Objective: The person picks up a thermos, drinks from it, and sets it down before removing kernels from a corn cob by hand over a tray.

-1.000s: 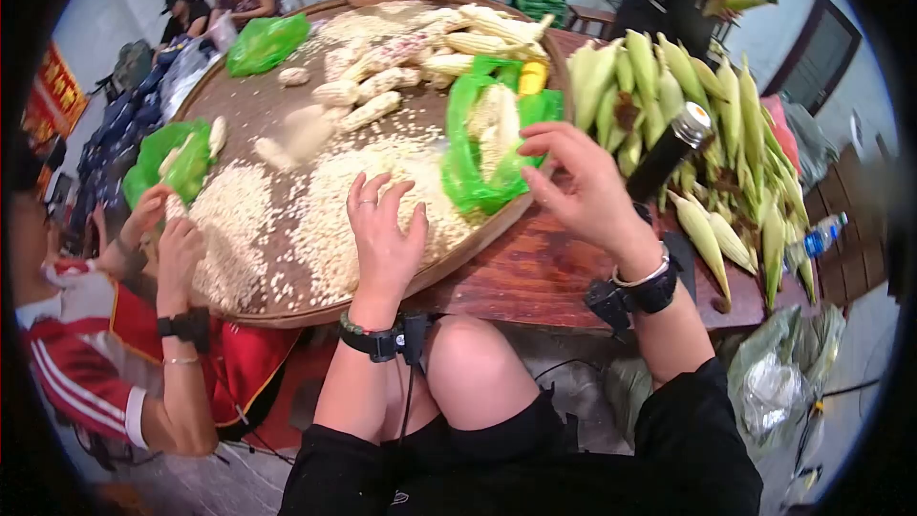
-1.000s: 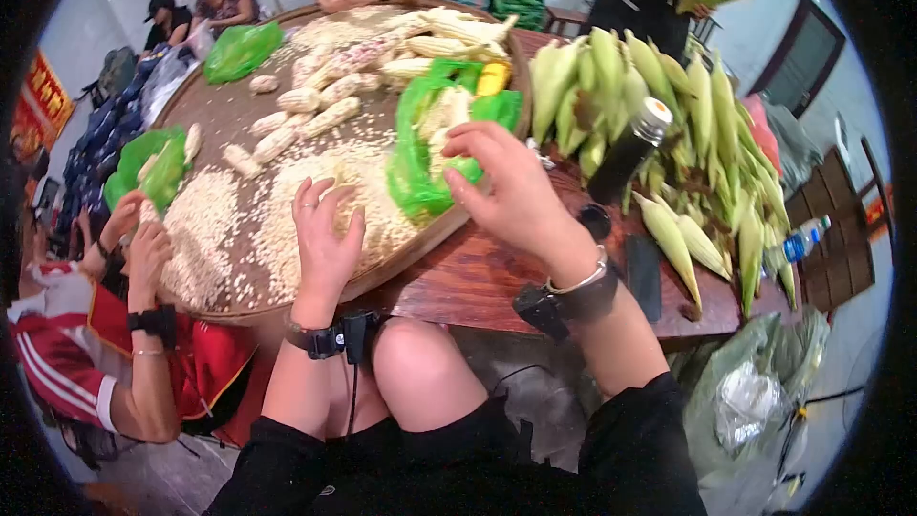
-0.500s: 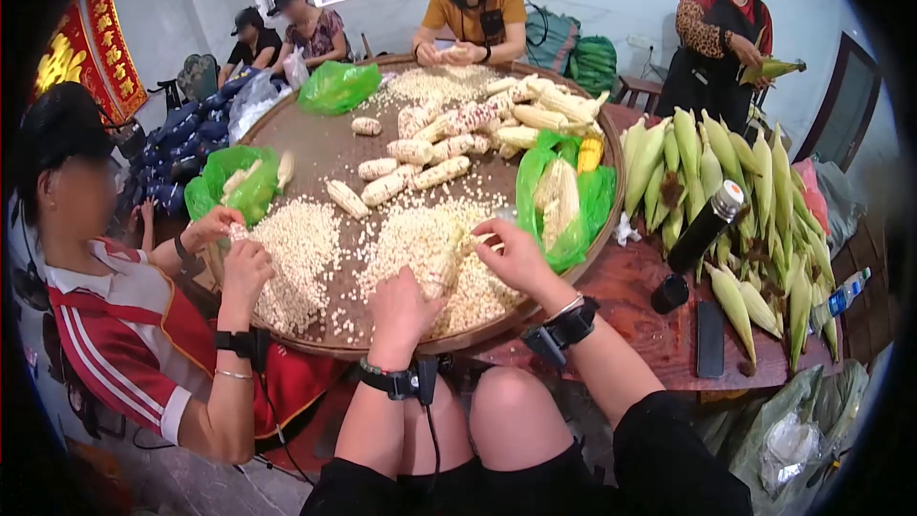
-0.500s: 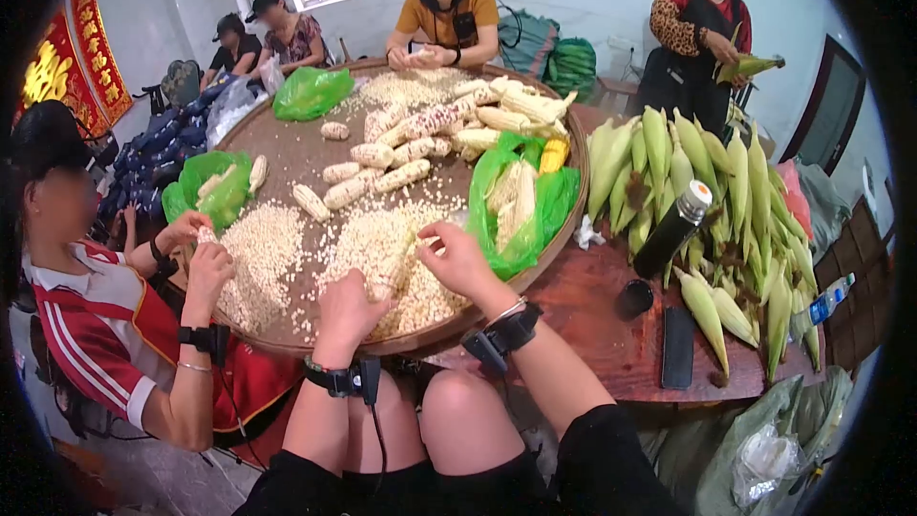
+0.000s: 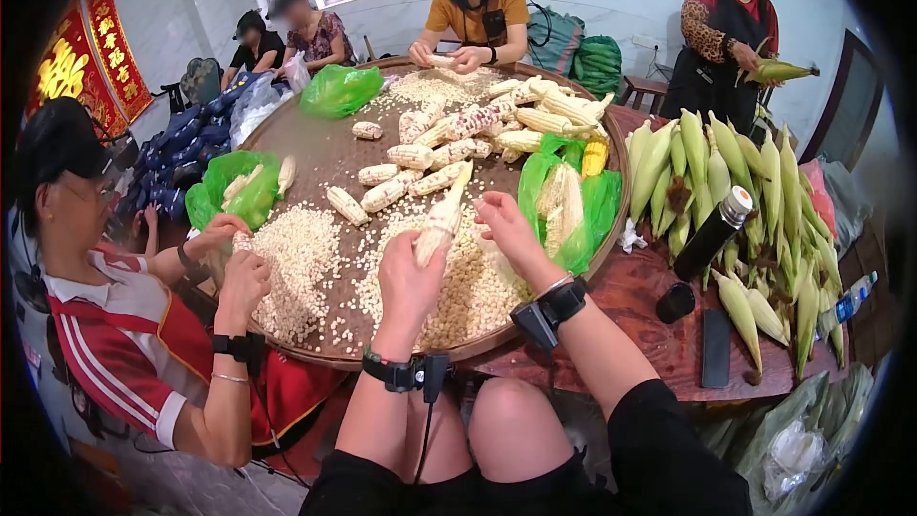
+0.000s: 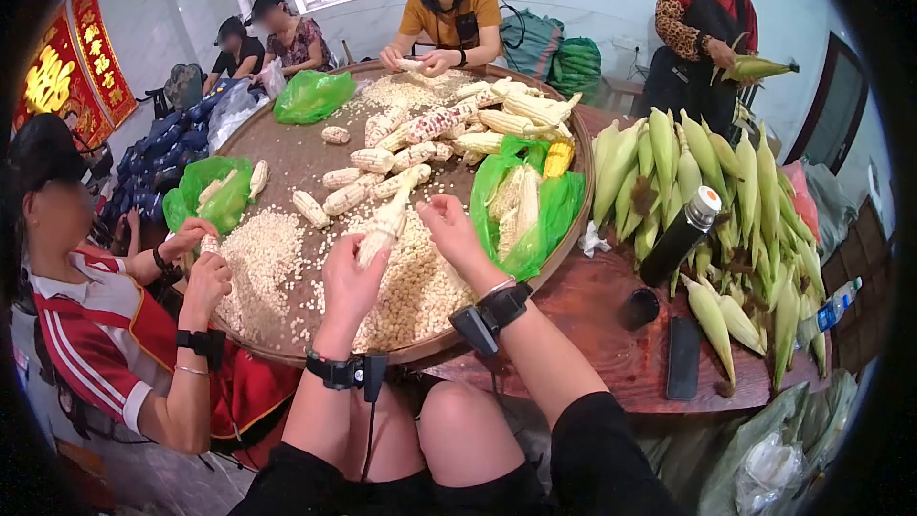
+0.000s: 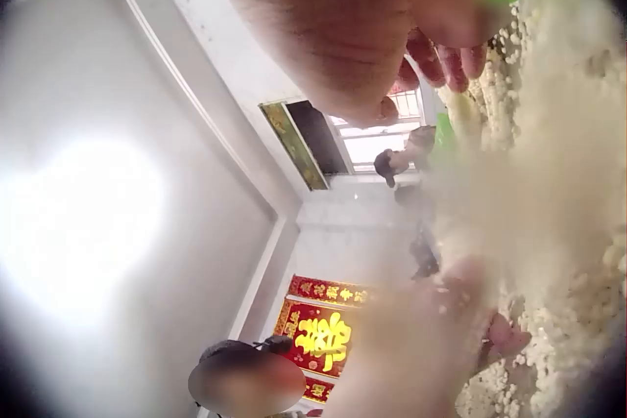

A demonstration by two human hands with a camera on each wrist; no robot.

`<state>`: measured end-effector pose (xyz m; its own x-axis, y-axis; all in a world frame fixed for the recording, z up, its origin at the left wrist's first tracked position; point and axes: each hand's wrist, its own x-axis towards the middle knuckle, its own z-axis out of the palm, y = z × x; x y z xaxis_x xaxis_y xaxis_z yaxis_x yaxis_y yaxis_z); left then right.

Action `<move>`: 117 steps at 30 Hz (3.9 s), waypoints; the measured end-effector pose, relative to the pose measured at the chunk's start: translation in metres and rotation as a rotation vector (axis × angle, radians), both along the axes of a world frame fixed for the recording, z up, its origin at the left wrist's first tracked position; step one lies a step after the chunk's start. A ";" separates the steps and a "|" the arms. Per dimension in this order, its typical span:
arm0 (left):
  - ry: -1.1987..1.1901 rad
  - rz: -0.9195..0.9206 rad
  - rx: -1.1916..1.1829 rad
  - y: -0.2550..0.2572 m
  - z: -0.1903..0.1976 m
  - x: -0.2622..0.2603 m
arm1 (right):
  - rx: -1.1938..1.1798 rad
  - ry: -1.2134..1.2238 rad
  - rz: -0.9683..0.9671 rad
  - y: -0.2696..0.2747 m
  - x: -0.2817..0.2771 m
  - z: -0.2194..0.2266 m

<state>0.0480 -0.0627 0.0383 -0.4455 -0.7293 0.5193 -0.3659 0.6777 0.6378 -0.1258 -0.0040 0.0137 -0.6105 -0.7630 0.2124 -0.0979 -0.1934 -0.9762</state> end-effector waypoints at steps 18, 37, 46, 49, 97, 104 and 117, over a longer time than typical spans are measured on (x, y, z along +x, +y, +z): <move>0.508 -0.440 0.953 -0.001 0.009 -0.077 | -0.470 -0.523 0.258 -0.034 -0.033 0.039; 0.546 -0.430 1.010 0.001 -0.006 -0.057 | -0.408 -0.313 0.156 -0.039 -0.007 0.024; 0.518 -0.438 0.975 -0.003 -0.011 -0.055 | -0.368 -0.382 0.152 -0.044 -0.008 0.016; 0.512 -0.440 0.959 -0.006 -0.015 -0.055 | -0.352 -0.393 0.134 -0.045 -0.007 0.016; 0.500 -0.366 0.931 0.000 -0.008 -0.054 | -0.357 -0.339 0.183 -0.039 0.000 0.020; 0.496 -0.314 0.868 -0.001 -0.012 -0.054 | -0.387 -0.350 0.233 -0.039 0.002 0.021; 0.519 -0.406 0.971 -0.015 -0.025 -0.055 | -0.297 -0.265 0.153 -0.044 -0.009 0.016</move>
<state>-0.0068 -0.0780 0.0130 -0.6353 -0.7722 0.0109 0.2216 -0.1688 0.9604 -0.1347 -0.0476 0.0292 -0.5583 -0.7782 0.2878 0.2002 -0.4630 -0.8635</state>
